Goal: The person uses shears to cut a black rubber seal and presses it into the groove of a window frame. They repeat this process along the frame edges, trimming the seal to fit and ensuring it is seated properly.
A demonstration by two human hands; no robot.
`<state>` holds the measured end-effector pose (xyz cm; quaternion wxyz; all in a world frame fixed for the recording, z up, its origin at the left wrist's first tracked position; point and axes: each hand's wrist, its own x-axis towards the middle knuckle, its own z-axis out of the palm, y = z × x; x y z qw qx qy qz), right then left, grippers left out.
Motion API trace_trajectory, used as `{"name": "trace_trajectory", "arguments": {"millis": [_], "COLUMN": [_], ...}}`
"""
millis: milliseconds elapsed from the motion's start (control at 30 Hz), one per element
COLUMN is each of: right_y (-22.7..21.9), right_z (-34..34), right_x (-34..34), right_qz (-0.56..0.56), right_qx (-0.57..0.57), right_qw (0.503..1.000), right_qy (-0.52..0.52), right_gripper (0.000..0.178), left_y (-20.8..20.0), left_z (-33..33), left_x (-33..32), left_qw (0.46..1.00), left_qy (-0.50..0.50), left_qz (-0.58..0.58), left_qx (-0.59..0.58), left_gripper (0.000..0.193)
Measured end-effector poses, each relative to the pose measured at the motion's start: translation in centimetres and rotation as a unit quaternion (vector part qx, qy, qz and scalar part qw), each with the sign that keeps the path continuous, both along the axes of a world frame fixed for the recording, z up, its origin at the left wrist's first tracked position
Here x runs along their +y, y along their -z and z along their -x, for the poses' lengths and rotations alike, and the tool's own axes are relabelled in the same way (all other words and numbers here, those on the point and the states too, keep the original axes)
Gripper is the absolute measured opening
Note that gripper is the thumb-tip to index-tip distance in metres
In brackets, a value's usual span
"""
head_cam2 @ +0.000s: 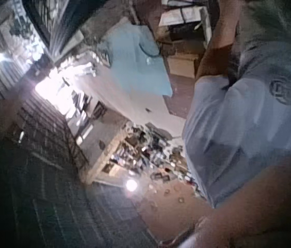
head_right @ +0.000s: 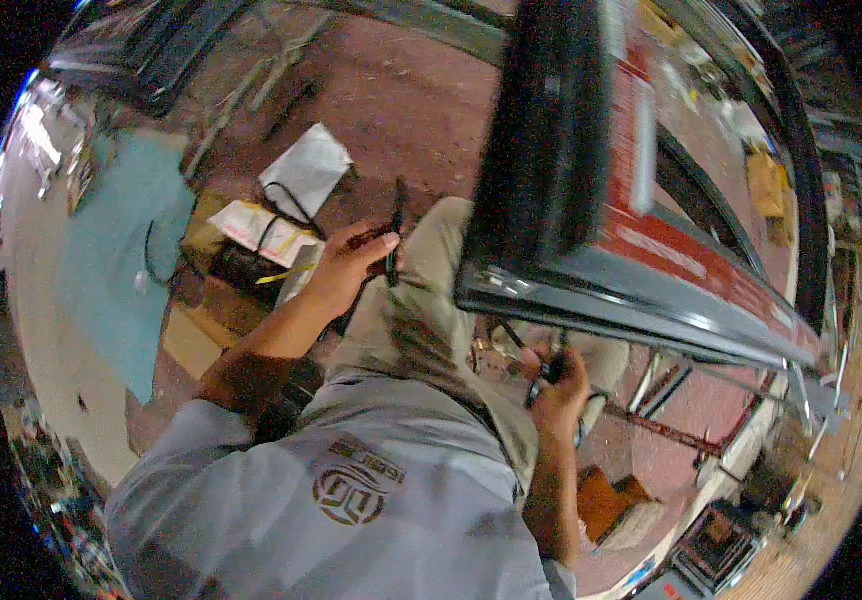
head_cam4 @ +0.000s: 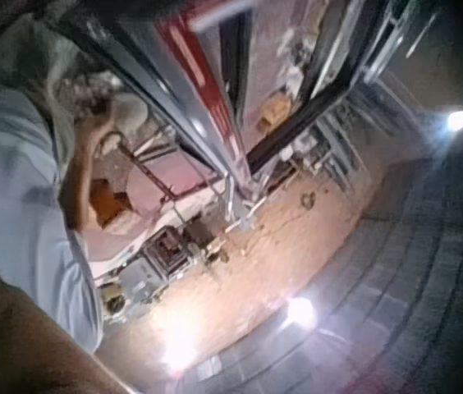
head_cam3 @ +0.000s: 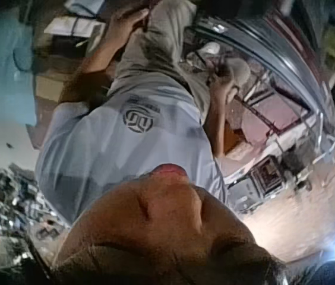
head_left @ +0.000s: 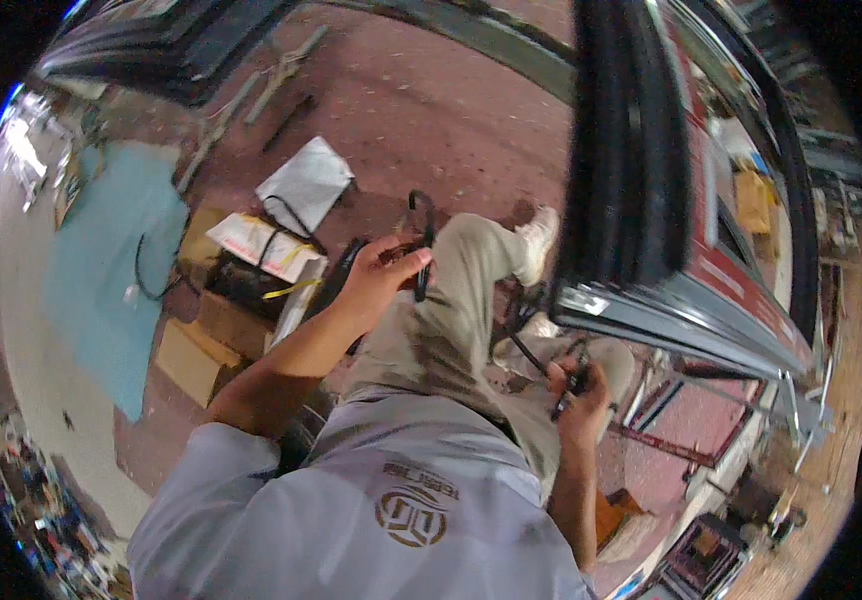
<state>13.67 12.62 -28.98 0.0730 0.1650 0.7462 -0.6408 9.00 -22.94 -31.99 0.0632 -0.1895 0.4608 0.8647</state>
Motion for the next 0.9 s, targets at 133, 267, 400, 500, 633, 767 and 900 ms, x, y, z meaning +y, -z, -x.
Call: {"name": "trace_trajectory", "arguments": {"millis": [133,267,400,500,633,767,900], "right_y": [-3.9,-4.9,-4.3,-3.9,-6.2,-9.5,-10.7], "right_z": [0.3,-1.2,-2.7,-3.4,-2.5,-1.3,-1.3], "right_x": [-4.2,-3.7,-1.6,0.1,1.9,4.6,9.2], "right_qz": [0.056,0.021,-0.137,-0.195,-0.202,-0.253,-0.184], "right_qx": [0.084,0.148,0.004,0.012,-0.053,-0.052,-0.001], "right_qw": [0.995,0.982,0.975,0.966,0.965,0.953,0.983], "right_qy": [-0.021,-0.116,-0.176,-0.171,-0.161,-0.157,0.005], "right_gripper": [0.021,0.026,0.031,0.029,0.028,0.015,0.020], "left_y": [-5.6,-6.1,-5.1,-4.9,-5.8,-8.1,-11.0], "left_z": [0.6,-0.1,-1.3,-0.1,0.8,1.3,1.5], "left_x": [4.4,8.0,9.2,7.9,5.1,2.4,0.4], "left_qw": [0.923,0.801,0.781,0.763,0.777,0.793,0.757], "left_qy": [0.283,0.457,0.408,0.425,0.415,0.350,0.275], "left_qz": [0.240,0.316,0.346,0.361,0.402,0.466,0.559], "left_qx": [0.100,0.221,0.323,0.326,0.249,0.178,0.198], "left_gripper": [0.024,0.033,0.022,0.022,0.023,0.028,0.030]}}
